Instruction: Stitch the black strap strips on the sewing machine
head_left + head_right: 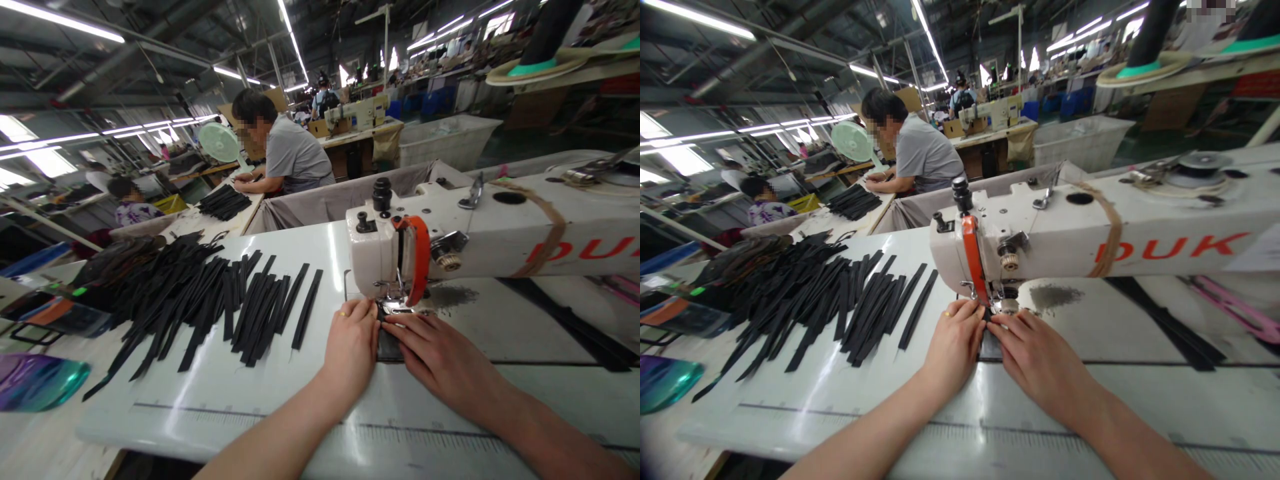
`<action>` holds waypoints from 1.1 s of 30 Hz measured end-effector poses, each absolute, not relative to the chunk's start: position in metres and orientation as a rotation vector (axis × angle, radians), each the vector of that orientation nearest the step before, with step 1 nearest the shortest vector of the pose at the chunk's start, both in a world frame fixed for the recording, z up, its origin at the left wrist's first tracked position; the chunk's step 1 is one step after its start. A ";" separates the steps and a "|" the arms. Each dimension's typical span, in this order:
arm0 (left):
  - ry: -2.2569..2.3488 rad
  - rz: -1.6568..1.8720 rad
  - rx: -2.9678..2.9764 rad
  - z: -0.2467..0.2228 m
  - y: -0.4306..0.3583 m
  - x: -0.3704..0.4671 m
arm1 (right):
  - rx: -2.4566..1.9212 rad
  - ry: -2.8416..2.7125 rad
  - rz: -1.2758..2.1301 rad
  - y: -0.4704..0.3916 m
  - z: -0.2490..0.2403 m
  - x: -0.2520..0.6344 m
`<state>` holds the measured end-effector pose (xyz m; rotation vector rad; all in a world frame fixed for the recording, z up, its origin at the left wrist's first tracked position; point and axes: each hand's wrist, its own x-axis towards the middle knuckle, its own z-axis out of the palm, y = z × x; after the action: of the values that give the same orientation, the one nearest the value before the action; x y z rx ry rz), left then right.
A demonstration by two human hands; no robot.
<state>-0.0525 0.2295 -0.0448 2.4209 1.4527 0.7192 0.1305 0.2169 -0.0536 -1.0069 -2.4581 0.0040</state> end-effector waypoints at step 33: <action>1.440 0.248 2.383 0.025 0.328 -0.102 | -1.006 -2.329 0.047 0.211 -0.053 0.137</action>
<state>-0.1016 0.3283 0.0245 2.3833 1.4399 0.2481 0.1371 0.2111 -0.0532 -1.0059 -2.3288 0.0468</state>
